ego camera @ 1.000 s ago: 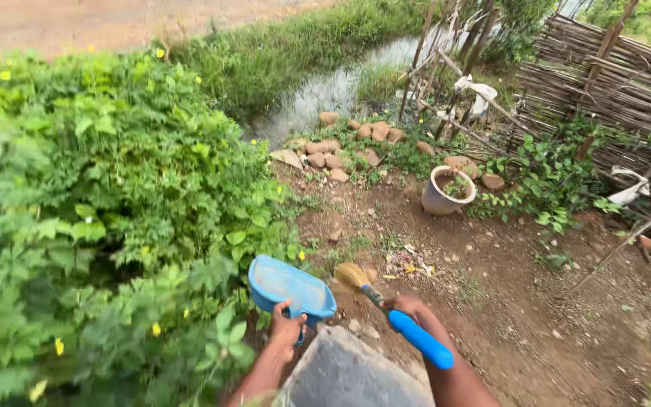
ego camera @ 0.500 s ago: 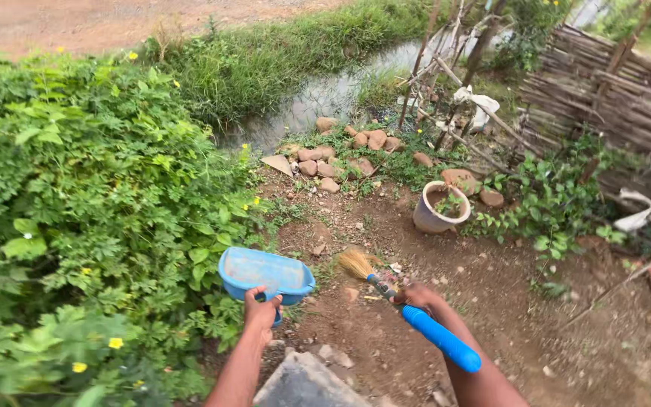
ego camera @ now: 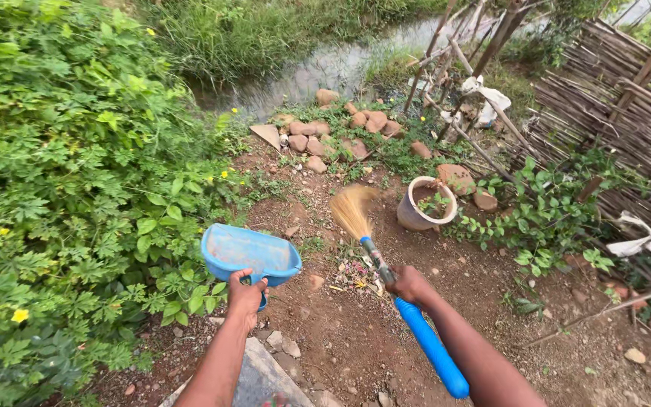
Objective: The person sweeps debris into a dustpan in a yard, then carries the dustpan and broom across the property to a waste bin and disposes of the contents.
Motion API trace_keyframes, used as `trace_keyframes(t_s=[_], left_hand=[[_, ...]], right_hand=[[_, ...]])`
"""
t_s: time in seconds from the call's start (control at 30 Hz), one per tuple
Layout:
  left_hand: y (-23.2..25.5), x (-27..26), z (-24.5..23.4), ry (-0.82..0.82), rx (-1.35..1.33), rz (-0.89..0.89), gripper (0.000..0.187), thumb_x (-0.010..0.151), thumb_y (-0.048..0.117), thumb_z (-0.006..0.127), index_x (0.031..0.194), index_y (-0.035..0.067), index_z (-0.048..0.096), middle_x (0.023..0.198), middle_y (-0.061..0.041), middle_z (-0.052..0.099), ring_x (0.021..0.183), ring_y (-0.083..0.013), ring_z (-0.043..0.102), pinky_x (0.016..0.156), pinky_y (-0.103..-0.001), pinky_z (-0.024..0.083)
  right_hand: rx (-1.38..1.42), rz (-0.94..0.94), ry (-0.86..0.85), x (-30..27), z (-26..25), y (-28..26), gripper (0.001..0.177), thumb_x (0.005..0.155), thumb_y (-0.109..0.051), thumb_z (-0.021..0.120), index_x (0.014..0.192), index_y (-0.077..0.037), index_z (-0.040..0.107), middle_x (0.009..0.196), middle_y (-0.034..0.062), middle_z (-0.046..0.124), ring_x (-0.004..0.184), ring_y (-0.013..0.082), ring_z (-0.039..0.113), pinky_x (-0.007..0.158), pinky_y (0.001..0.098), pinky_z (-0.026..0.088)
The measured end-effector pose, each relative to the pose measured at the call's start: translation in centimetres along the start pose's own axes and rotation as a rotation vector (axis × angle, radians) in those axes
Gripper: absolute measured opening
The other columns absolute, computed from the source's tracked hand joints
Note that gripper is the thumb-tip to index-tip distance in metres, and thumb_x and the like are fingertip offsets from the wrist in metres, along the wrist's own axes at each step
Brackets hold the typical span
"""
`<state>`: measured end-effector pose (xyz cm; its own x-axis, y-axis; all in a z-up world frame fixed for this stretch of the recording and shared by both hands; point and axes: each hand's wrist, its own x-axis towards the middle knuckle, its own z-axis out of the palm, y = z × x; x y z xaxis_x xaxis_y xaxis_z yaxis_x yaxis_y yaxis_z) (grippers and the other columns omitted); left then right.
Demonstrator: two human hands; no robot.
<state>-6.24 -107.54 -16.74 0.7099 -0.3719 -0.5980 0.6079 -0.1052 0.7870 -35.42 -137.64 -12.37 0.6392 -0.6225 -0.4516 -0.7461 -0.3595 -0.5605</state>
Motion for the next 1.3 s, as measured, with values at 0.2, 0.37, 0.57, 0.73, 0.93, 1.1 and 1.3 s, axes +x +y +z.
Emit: trace_keyframes(t_s=[0.2, 0.37, 0.57, 0.73, 0.93, 1.1, 1.3], left_hand=[[-0.1, 2.4, 4.2, 0.034, 0.158, -0.018, 0.054, 0.085, -0.005, 0.073, 0.130, 0.012, 0.048, 0.093, -0.012, 0.066, 0.070, -0.0188, 0.063, 0.055, -0.033, 0.048], [-0.7, 4.8, 7.5, -0.004, 0.344, 0.018, 0.051, 0.086, -0.003, 0.076, 0.128, 0.011, 0.050, 0.091, -0.011, 0.067, 0.071, -0.0167, 0.063, 0.057, -0.032, 0.049], [-1.2, 7.6, 9.9, -0.088, 0.302, 0.017, 0.051, 0.087, -0.003, 0.074, 0.128, 0.010, 0.047, 0.087, -0.012, 0.066, 0.068, -0.0185, 0.063, 0.055, -0.033, 0.050], [-3.3, 7.9, 11.3, -0.040, 0.417, 0.082, 0.049, 0.085, -0.003, 0.077, 0.125, 0.008, 0.052, 0.085, -0.011, 0.068, 0.066, -0.0184, 0.065, 0.055, -0.033, 0.049], [-7.0, 6.8, 14.7, -0.011, 0.287, 0.024, 0.054, 0.084, -0.006, 0.075, 0.129, 0.011, 0.051, 0.086, -0.011, 0.067, 0.068, -0.0180, 0.064, 0.058, -0.032, 0.049], [-10.3, 4.0, 20.5, 0.030, 0.302, 0.063, 0.053, 0.086, -0.003, 0.075, 0.132, 0.011, 0.052, 0.091, -0.011, 0.068, 0.070, -0.0163, 0.065, 0.058, -0.033, 0.049], [-10.8, -0.9, 28.9, 0.070, 0.316, 0.039, 0.049, 0.088, -0.003, 0.076, 0.130, 0.011, 0.055, 0.094, -0.010, 0.068, 0.070, -0.0168, 0.064, 0.056, -0.032, 0.050]], right_hand=[[-0.577, 0.187, 0.055, -1.5, -2.9, 0.6, 0.073, 0.089, -0.018, 0.064, 0.157, -0.020, 0.037, 0.099, 0.0195, 0.069, 0.088, 0.0335, 0.073, 0.077, 0.0491, 0.061], [-0.737, 0.265, 0.198, -1.2, -4.4, 8.7, 0.024, 0.098, -0.019, 0.049, 0.118, -0.012, 0.062, 0.098, 0.0145, 0.075, 0.090, 0.0340, 0.075, 0.076, 0.0497, 0.059], [-0.734, 0.241, 0.211, -0.7, -1.8, 14.6, 0.020, 0.096, -0.023, 0.048, 0.104, -0.014, 0.064, 0.102, 0.0142, 0.073, 0.096, 0.0335, 0.073, 0.080, 0.0506, 0.058], [-0.641, 0.327, 0.194, -0.7, -1.2, 17.2, 0.026, 0.095, -0.021, 0.048, 0.117, -0.014, 0.061, 0.103, 0.0150, 0.074, 0.096, 0.0336, 0.074, 0.080, 0.0498, 0.059], [-0.611, 0.378, 0.183, -2.5, -2.4, 22.3, 0.035, 0.092, -0.020, 0.051, 0.126, -0.017, 0.060, 0.105, 0.0136, 0.075, 0.097, 0.0316, 0.074, 0.082, 0.0488, 0.059], [-0.574, 0.384, 0.189, -5.8, -4.7, 28.6, 0.035, 0.089, -0.022, 0.055, 0.122, -0.023, 0.065, 0.106, 0.0130, 0.074, 0.098, 0.0338, 0.073, 0.084, 0.0492, 0.058], [-0.555, 0.333, 0.271, -7.3, -11.2, 33.8, 0.035, 0.090, -0.021, 0.054, 0.123, -0.025, 0.065, 0.099, 0.0138, 0.076, 0.094, 0.0346, 0.074, 0.080, 0.0509, 0.059]])
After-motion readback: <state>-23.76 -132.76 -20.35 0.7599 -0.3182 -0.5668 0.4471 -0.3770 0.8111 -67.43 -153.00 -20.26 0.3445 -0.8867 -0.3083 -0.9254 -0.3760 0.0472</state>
